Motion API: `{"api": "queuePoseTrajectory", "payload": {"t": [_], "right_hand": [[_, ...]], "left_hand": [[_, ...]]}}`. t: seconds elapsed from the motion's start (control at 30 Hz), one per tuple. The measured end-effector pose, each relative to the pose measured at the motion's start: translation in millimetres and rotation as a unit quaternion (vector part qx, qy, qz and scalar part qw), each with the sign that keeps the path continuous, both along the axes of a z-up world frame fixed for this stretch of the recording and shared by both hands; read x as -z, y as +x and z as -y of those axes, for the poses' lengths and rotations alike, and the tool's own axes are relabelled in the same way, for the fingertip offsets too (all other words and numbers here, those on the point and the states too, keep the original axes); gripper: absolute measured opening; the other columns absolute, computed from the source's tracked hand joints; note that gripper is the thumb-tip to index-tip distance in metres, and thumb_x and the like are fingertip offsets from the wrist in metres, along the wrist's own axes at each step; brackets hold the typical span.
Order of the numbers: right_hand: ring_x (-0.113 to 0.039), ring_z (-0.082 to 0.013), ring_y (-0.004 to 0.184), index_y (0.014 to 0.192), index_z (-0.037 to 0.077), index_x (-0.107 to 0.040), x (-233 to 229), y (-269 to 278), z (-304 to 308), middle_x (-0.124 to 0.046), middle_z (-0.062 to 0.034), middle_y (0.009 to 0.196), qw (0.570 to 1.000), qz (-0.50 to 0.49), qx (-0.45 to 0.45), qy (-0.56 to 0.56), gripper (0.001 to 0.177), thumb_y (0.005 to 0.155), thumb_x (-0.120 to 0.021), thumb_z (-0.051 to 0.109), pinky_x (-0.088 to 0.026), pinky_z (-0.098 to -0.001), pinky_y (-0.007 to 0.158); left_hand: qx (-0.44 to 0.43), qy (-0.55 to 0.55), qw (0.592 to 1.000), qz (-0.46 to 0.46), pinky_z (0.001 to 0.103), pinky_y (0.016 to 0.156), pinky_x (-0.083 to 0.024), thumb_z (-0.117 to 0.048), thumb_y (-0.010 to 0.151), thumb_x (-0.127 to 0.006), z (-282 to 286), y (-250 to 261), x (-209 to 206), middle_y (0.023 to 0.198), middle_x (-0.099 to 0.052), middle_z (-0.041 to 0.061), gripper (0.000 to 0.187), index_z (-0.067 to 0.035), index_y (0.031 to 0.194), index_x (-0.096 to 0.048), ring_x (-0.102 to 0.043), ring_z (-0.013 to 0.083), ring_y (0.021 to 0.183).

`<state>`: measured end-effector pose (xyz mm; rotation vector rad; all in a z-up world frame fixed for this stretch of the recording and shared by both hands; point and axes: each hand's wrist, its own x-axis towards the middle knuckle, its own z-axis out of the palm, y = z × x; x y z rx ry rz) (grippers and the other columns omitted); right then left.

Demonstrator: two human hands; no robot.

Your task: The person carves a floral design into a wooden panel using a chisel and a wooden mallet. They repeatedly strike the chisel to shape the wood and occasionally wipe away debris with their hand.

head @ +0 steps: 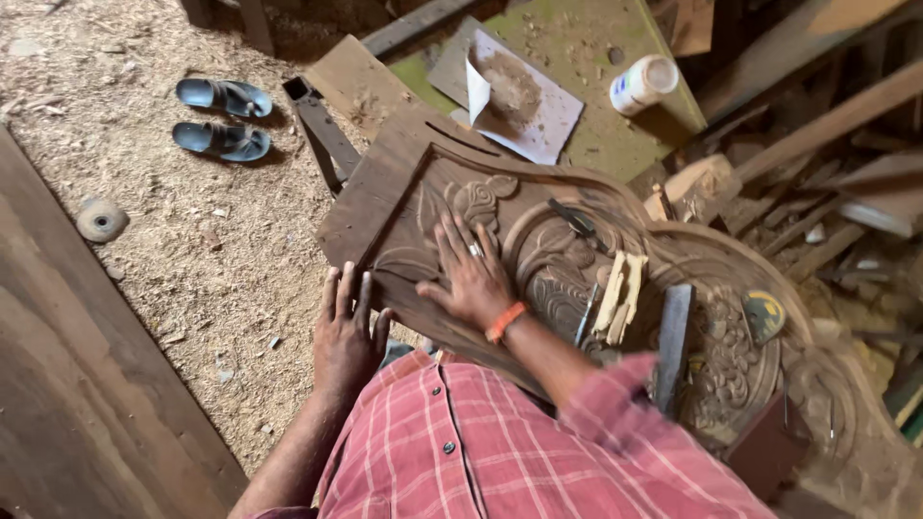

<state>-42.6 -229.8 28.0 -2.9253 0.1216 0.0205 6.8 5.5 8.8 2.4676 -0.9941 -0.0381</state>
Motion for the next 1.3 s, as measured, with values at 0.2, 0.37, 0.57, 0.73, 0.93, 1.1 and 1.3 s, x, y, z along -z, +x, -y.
{"api": "queuePoseTrajectory", "payload": {"t": [0.2,0.37,0.57,0.73,0.93,1.1,1.3], "right_hand": [[-0.041,-0.0400,0.147,0.142,-0.009,-0.052,11,27,11,-0.049,-0.0268,0.152,0.994,0.107,-0.008,-0.013,0.073,0.096,-0.064,0.046,-0.030,-0.0510,0.123],[-0.068,-0.0379,0.111,0.127,-0.003,-0.065,20,-21,3,-0.067,-0.0234,0.129,0.990,0.131,-0.017,0.049,0.035,0.094,-0.066,0.010,-0.057,-0.0437,0.094],[-0.069,-0.0188,0.084,0.119,0.002,-0.072,15,-37,3,-0.075,-0.0090,0.098,0.878,0.112,0.236,0.402,0.022,0.100,-0.064,0.009,-0.058,-0.0346,0.076],[-0.072,-0.0089,0.084,0.116,-0.003,-0.069,13,-57,-3,-0.076,-0.0041,0.097,0.602,0.047,0.307,0.735,0.023,0.101,-0.061,0.011,-0.060,-0.0258,0.080],[-0.069,-0.0093,0.083,0.119,-0.003,-0.069,16,-69,-5,-0.074,-0.0046,0.097,0.625,0.065,0.315,0.712,0.022,0.102,-0.063,0.011,-0.057,-0.0259,0.078],[-0.069,-0.0090,0.082,0.117,-0.001,-0.066,14,-69,-10,-0.072,-0.0017,0.095,0.580,0.023,0.348,0.736,0.021,0.101,-0.064,0.013,-0.060,-0.0284,0.076],[-0.068,-0.0093,0.086,0.119,-0.003,-0.068,11,-61,-17,-0.073,-0.0047,0.100,0.629,0.003,0.296,0.719,0.022,0.101,-0.066,0.011,-0.057,-0.0272,0.079]], "left_hand": [[0.001,-0.022,1.000,0.013,0.050,0.121,-0.034,-0.036,0.100,-0.058,6,4,-4,0.157,-0.039,0.026,0.059,0.003,0.144,-0.052,-0.032,0.0446,0.149],[-0.018,-0.040,0.999,-0.002,0.050,0.119,-0.036,-0.033,0.097,-0.064,2,-4,-5,0.154,-0.043,0.021,0.053,-0.003,0.140,-0.057,-0.036,0.0397,0.147],[-0.031,-0.098,0.955,-0.278,0.039,0.091,-0.058,-0.023,0.092,-0.070,25,-5,-21,0.125,-0.069,0.013,0.042,-0.010,0.132,-0.067,-0.069,0.0265,0.108],[-0.017,-0.214,0.857,-0.468,0.034,0.079,-0.061,-0.025,0.094,-0.074,53,-8,-30,0.107,-0.078,0.011,0.039,-0.006,0.127,-0.069,-0.078,0.0196,0.090],[-0.060,-0.220,0.910,-0.346,0.035,0.077,-0.058,-0.026,0.087,-0.078,69,-15,-38,0.110,-0.072,0.016,0.052,-0.004,0.131,-0.064,-0.073,0.0227,0.090],[-0.066,-0.207,0.920,-0.327,0.032,0.079,-0.059,-0.028,0.088,-0.078,66,-16,-41,0.110,-0.077,0.012,0.041,-0.006,0.122,-0.072,-0.076,0.0198,0.092],[-0.069,-0.303,0.787,-0.532,0.026,0.083,-0.060,-0.020,0.096,-0.071,65,-21,-19,0.103,-0.081,0.007,0.028,-0.005,0.120,-0.073,-0.076,0.0125,0.095]]}}
